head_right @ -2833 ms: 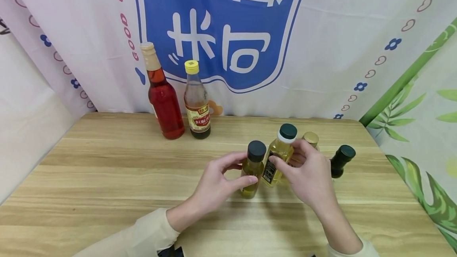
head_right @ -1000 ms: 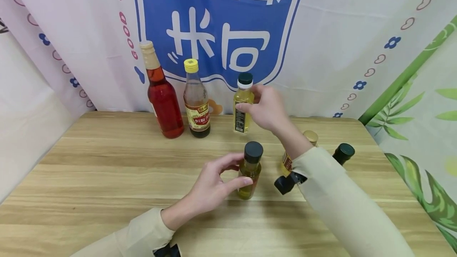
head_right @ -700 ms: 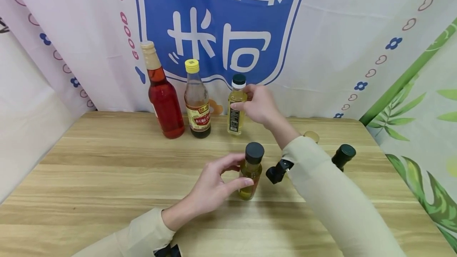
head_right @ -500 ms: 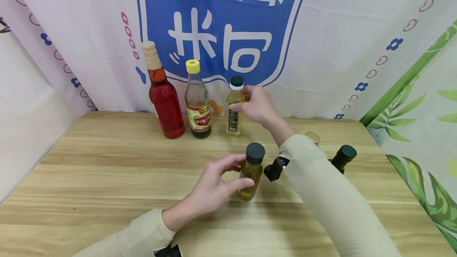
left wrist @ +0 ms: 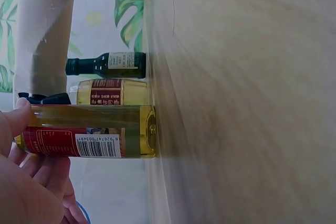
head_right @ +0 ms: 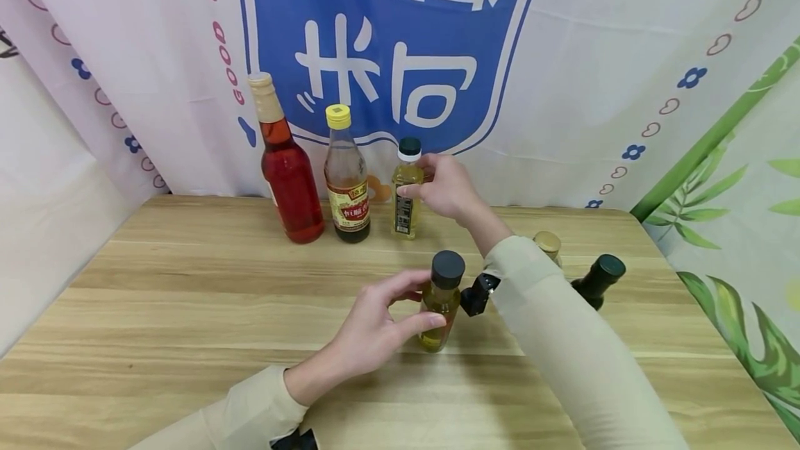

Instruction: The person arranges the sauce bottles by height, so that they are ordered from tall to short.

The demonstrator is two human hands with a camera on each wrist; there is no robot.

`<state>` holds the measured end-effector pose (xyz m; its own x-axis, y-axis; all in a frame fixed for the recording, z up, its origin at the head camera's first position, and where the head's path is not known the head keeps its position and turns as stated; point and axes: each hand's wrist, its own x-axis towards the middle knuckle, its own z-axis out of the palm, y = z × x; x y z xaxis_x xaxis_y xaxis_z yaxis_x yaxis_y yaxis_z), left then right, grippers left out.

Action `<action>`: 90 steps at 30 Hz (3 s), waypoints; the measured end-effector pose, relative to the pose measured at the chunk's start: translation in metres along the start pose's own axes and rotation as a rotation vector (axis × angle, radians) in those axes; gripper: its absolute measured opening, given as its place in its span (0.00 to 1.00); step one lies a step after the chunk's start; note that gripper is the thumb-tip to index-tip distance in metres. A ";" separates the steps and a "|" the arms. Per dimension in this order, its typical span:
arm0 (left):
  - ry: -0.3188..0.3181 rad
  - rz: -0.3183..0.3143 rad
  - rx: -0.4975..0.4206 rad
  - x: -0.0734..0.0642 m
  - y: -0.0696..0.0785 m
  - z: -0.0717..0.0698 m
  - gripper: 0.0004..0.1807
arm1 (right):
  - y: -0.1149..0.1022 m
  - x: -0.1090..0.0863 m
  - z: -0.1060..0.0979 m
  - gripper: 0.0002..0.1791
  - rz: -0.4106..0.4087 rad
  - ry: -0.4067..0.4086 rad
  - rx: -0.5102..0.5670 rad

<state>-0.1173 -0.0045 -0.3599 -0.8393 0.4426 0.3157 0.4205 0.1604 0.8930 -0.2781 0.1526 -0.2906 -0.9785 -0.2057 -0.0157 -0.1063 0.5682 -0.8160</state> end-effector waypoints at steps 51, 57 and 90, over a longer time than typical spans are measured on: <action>-0.016 0.003 0.005 0.000 0.000 -0.001 0.27 | 0.003 0.001 -0.003 0.34 0.004 -0.030 -0.092; -0.019 0.001 0.004 0.000 0.002 -0.001 0.27 | 0.003 0.001 -0.003 0.35 0.008 -0.029 -0.101; -0.004 -0.008 0.016 0.000 0.002 0.000 0.28 | -0.018 -0.074 -0.054 0.38 -0.079 0.109 -0.125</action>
<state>-0.1169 -0.0043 -0.3583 -0.8413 0.4451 0.3068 0.4191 0.1783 0.8903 -0.2130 0.2007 -0.2437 -0.9789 -0.1699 0.1134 -0.1979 0.6500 -0.7337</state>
